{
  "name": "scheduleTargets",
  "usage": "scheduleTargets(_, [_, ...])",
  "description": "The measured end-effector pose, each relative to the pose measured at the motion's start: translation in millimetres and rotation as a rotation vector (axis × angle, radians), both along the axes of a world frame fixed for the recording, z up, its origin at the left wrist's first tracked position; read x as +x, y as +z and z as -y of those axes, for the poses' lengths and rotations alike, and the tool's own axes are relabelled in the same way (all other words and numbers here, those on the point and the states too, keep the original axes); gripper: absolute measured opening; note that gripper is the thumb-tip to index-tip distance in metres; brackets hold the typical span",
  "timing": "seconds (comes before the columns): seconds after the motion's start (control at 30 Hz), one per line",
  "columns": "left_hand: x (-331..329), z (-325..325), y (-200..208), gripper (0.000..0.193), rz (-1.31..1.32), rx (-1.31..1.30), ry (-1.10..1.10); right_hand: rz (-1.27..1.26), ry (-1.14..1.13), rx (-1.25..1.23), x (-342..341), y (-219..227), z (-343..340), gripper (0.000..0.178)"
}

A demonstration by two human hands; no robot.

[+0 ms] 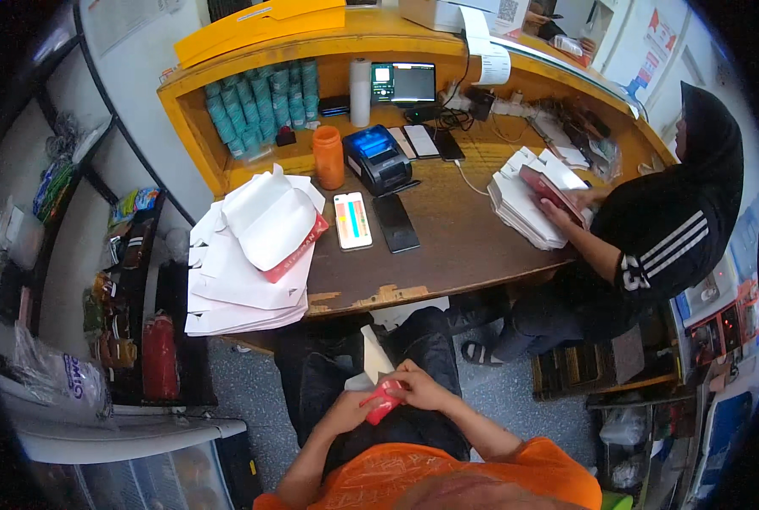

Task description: The person retrieves a small orange container from a freezer, walks to a counter, and assembles multiple white and red cardboard food boxes by hand. They fold and snap the boxes into shape, stacking them on the counter while another person works nearby.

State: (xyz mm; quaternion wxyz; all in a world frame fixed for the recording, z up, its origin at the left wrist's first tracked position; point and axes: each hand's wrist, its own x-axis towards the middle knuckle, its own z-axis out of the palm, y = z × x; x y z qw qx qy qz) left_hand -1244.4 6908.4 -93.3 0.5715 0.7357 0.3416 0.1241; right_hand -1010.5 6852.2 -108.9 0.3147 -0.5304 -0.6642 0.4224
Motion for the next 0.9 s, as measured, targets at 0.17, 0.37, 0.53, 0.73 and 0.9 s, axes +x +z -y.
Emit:
scheduleTargets(0.17, [5, -3, -8, 0.034, -0.106, 0.149, -0.032, -0.013, -0.037, -0.021, -3, -11, 5, 0.024])
scheduleTargets(0.37, [31, 30, 22, 0.038, -0.370, 0.239, -0.274, 0.298, -0.166, 0.053, -19, -18, 27, 0.025])
scheduleTargets(0.53, [14, -9, -39, 0.032, -0.322, 0.403, -0.089, 0.179, -0.309, 0.033, -21, 12, 22, 0.028])
scheduleTargets(0.73, [-3, -33, -61, 0.080, 0.107, -0.594, 0.451, -0.218, -0.457, -0.227, -17, 24, 35, 0.039])
scheduleTargets(0.9, [11, 1, 3, 0.073, 0.239, -0.774, 0.586, -0.202, -0.692, -0.090, -26, 29, 46, 0.041])
